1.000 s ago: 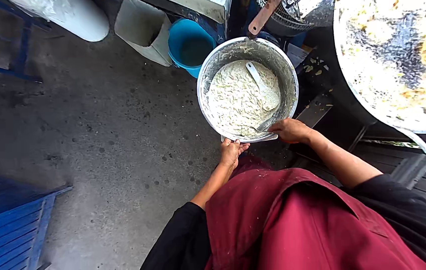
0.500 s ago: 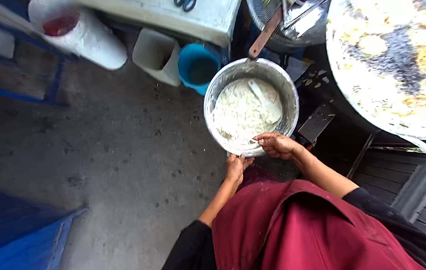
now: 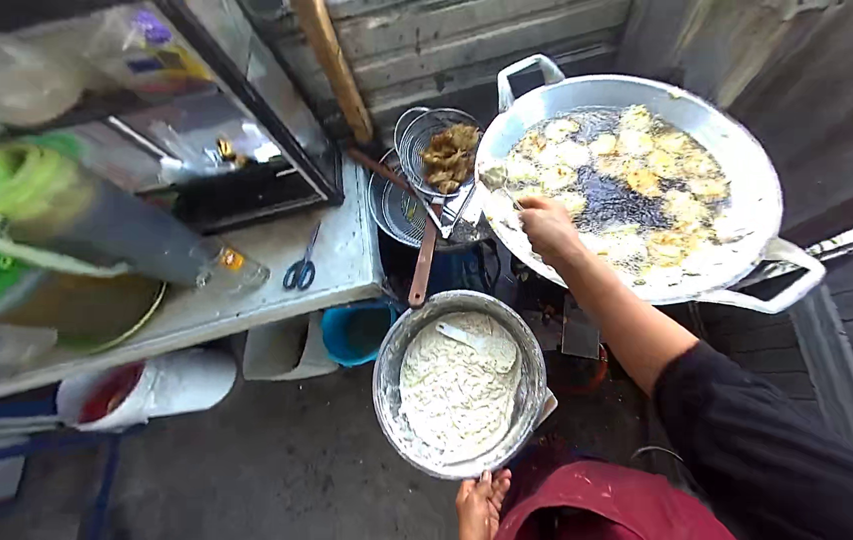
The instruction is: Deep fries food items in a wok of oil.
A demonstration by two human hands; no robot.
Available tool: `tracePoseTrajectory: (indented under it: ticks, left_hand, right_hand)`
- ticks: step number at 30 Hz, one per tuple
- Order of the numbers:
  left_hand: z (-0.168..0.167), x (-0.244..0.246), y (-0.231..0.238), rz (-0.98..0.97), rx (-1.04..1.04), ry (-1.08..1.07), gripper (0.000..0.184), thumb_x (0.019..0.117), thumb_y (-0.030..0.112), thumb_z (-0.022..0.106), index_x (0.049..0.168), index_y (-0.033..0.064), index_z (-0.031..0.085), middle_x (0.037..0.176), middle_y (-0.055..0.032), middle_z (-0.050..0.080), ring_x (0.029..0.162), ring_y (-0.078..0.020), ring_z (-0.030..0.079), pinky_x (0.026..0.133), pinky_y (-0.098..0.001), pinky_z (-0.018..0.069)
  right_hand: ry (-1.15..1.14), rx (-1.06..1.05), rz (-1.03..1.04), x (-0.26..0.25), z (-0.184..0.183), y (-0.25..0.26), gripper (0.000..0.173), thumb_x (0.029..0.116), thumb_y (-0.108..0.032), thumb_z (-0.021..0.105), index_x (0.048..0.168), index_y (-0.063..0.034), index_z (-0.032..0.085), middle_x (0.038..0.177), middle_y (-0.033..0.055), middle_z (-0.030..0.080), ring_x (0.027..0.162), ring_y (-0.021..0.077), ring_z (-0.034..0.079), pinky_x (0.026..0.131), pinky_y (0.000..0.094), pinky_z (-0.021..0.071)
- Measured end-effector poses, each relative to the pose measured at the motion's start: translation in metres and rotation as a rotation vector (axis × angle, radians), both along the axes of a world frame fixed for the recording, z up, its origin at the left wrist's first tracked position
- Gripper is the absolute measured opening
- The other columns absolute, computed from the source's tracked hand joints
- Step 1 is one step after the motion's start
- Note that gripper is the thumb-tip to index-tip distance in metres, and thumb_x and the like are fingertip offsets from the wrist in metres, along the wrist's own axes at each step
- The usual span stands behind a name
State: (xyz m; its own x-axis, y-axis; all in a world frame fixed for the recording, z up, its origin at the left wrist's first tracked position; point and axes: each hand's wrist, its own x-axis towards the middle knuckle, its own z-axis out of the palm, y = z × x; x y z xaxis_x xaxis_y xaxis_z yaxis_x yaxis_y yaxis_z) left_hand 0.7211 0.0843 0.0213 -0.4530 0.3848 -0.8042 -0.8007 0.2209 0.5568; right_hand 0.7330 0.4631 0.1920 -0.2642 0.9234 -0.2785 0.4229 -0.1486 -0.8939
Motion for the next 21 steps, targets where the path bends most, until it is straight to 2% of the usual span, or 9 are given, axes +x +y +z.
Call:
tracePoseTrajectory:
  ticks: [1, 3, 6, 9, 11, 14, 15, 17, 21]
  left_hand:
    - [-0.002, -0.001, -0.003, -0.010, 0.016, -0.015, 0.016, 0.1073, -0.004, 0.033, 0.110, -0.0033, 0.049, 0.077, -0.0083, 0.073, 0.065, -0.0151, 0.073, 0.065, -0.0268, 0.0627]
    - [0.007, -0.003, 0.001, -0.024, -0.012, -0.032, 0.016, 0.1076, -0.004, 0.032, 0.111, -0.0017, 0.048, 0.077, -0.0061, 0.072, 0.065, -0.0128, 0.073, 0.064, -0.0255, 0.0623]
    - [-0.013, -0.006, -0.006, -0.112, -0.085, -0.008, 0.014, 0.1077, -0.001, 0.037, 0.114, -0.0025, 0.050, 0.081, -0.0064, 0.072, 0.069, -0.0125, 0.073, 0.069, -0.0275, 0.0625]
    - [-0.102, -0.010, -0.043, -0.167, 0.039, 0.010, 0.018, 0.1059, 0.001, 0.046, 0.120, -0.0071, 0.053, 0.092, -0.0146, 0.075, 0.082, -0.0230, 0.076, 0.081, -0.0388, 0.0634]
    - [-0.126, -0.009, -0.053, -0.196, 0.091, 0.076, 0.016, 0.1033, -0.002, 0.048, 0.116, -0.0085, 0.055, 0.091, -0.0140, 0.075, 0.081, -0.0220, 0.076, 0.080, -0.0393, 0.0636]
    - [-0.087, -0.015, -0.044, -0.333, 0.010, 0.131, 0.019, 0.1040, -0.005, 0.045, 0.118, -0.0144, 0.053, 0.095, -0.0157, 0.073, 0.085, -0.0156, 0.074, 0.082, -0.0336, 0.0617]
    - [-0.049, -0.015, -0.021, -0.333, -0.205, 0.083, 0.015, 0.1048, -0.003, 0.045, 0.114, -0.0079, 0.056, 0.090, -0.0102, 0.071, 0.081, -0.0101, 0.069, 0.081, -0.0293, 0.0580]
    - [-0.022, -0.014, -0.012, -0.347, -0.189, 0.153, 0.013, 0.1042, -0.002, 0.047, 0.108, -0.0087, 0.058, 0.082, -0.0070, 0.069, 0.072, -0.0047, 0.065, 0.073, -0.0243, 0.0557]
    - [-0.044, -0.015, -0.025, -0.363, -0.079, 0.196, 0.014, 0.1038, -0.002, 0.049, 0.110, -0.0119, 0.057, 0.084, -0.0083, 0.069, 0.073, -0.0043, 0.064, 0.073, -0.0247, 0.0560]
  right_hand:
    - [-0.122, 0.030, 0.001, -0.016, 0.003, 0.021, 0.035, 0.1016, -0.009, 0.050, 0.133, -0.0009, 0.064, 0.115, 0.0224, 0.068, 0.099, 0.0341, 0.065, 0.082, 0.0558, 0.0518]
    - [-0.365, 0.033, 0.022, -0.048, 0.009, 0.043, 0.033, 0.1014, -0.017, 0.055, 0.124, 0.0054, 0.064, 0.128, 0.0290, 0.064, 0.121, 0.0440, 0.063, 0.095, 0.0660, 0.0500]
    - [-0.507, -0.002, 0.043, -0.088, -0.004, 0.051, 0.032, 0.1015, -0.014, 0.055, 0.124, 0.0069, 0.064, 0.133, 0.0285, 0.063, 0.126, 0.0444, 0.061, 0.097, 0.0653, 0.0499]
    - [-0.535, 0.018, 0.023, -0.102, -0.012, 0.047, 0.036, 0.1017, -0.011, 0.052, 0.131, 0.0097, 0.056, 0.135, 0.0292, 0.061, 0.125, 0.0434, 0.062, 0.094, 0.0625, 0.0525]
    - [-0.542, 0.025, 0.009, -0.102, -0.010, 0.043, 0.040, 0.1055, -0.013, 0.046, 0.139, 0.0099, 0.049, 0.136, 0.0291, 0.060, 0.127, 0.0419, 0.061, 0.098, 0.0592, 0.0522]
    - [-0.517, 0.004, 0.014, -0.105, -0.010, 0.037, 0.038, 0.1072, -0.013, 0.044, 0.138, 0.0087, 0.049, 0.135, 0.0282, 0.061, 0.127, 0.0410, 0.062, 0.099, 0.0576, 0.0519]
    - [-0.516, 0.008, 0.014, -0.104, -0.010, 0.036, 0.037, 0.1071, -0.013, 0.044, 0.138, 0.0077, 0.049, 0.134, 0.0274, 0.061, 0.126, 0.0405, 0.062, 0.099, 0.0570, 0.0523]
    - [-0.513, 0.025, 0.008, -0.101, -0.009, 0.032, 0.037, 0.1060, -0.012, 0.046, 0.138, 0.0061, 0.050, 0.132, 0.0265, 0.063, 0.124, 0.0401, 0.063, 0.097, 0.0570, 0.0530]
    - [-0.498, 0.005, 0.036, -0.093, -0.011, 0.023, 0.037, 0.1071, -0.013, 0.044, 0.139, 0.0051, 0.051, 0.131, 0.0265, 0.064, 0.123, 0.0407, 0.064, 0.096, 0.0583, 0.0528]
